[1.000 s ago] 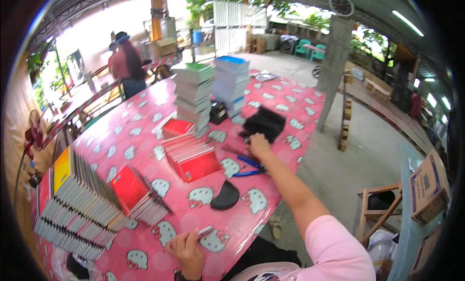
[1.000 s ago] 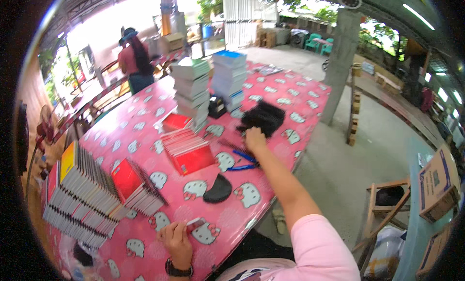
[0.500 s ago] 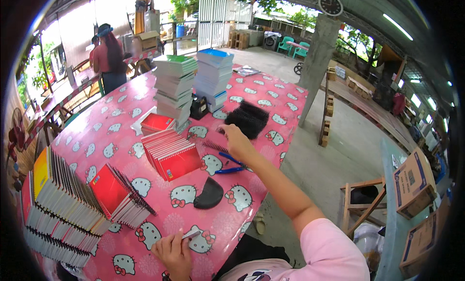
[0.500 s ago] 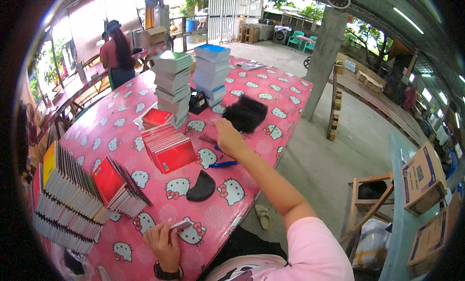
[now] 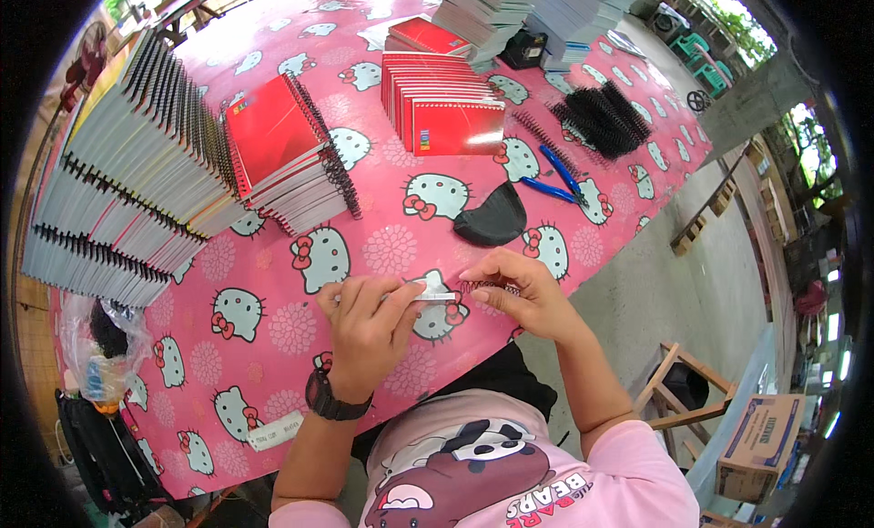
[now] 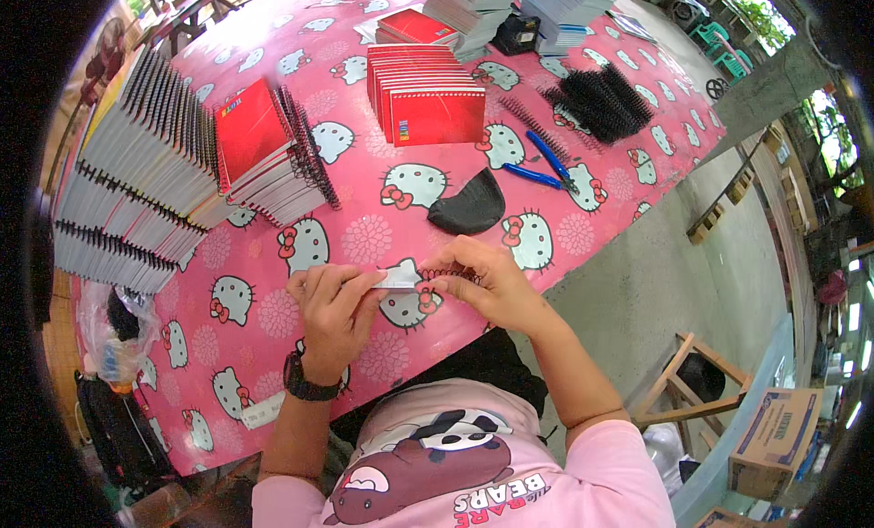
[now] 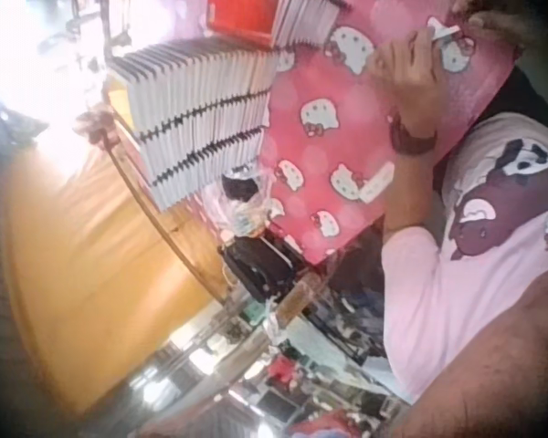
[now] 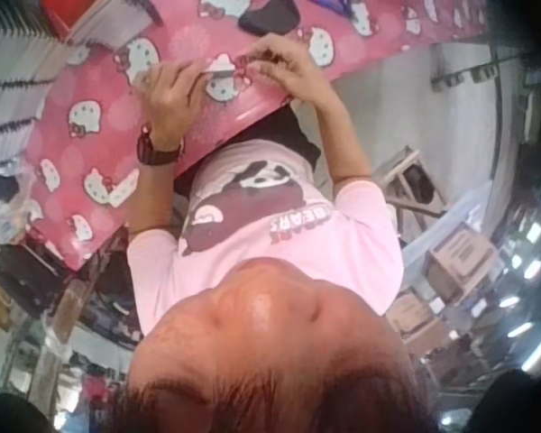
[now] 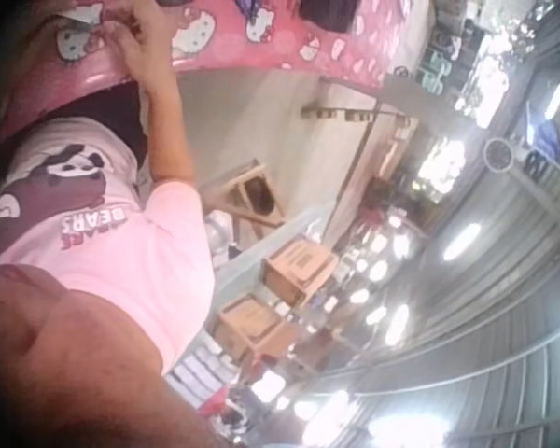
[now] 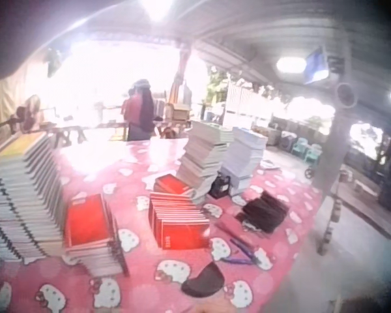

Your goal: The person binds notebooks by threading a plastic spiral coil through pre-punched holes in a stack of paper and covers, then uses a small tool to crimp the ends of the coil.

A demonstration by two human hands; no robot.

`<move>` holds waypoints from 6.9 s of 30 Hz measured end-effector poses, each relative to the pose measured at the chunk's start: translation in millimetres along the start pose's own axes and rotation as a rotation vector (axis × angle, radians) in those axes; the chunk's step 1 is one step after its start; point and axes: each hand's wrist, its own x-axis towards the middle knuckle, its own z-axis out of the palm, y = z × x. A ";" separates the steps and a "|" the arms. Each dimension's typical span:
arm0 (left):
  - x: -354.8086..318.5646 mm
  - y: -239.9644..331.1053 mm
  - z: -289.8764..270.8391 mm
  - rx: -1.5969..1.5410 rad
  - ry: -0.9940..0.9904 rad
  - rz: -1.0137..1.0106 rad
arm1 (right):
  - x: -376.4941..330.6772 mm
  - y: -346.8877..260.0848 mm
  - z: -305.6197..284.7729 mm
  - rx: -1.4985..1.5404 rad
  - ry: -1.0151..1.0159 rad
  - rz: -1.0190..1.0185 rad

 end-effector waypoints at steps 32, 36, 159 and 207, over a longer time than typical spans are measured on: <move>-4.4 14.0 14.4 -0.061 -0.031 0.061 | 5.1 -19.5 -4.5 -0.298 -0.169 -0.062; -6.9 12.9 12.2 -0.078 -0.153 0.052 | 24.4 -1.1 -20.6 -0.522 0.135 -0.135; 10.1 -7.3 -15.8 -0.846 -0.215 -0.371 | 34.0 -50.0 35.6 -0.294 -0.056 -0.517; 93.9 -120.1 -4.1 0.005 0.724 -0.175 | 328.7 -12.6 87.9 0.451 0.130 -0.340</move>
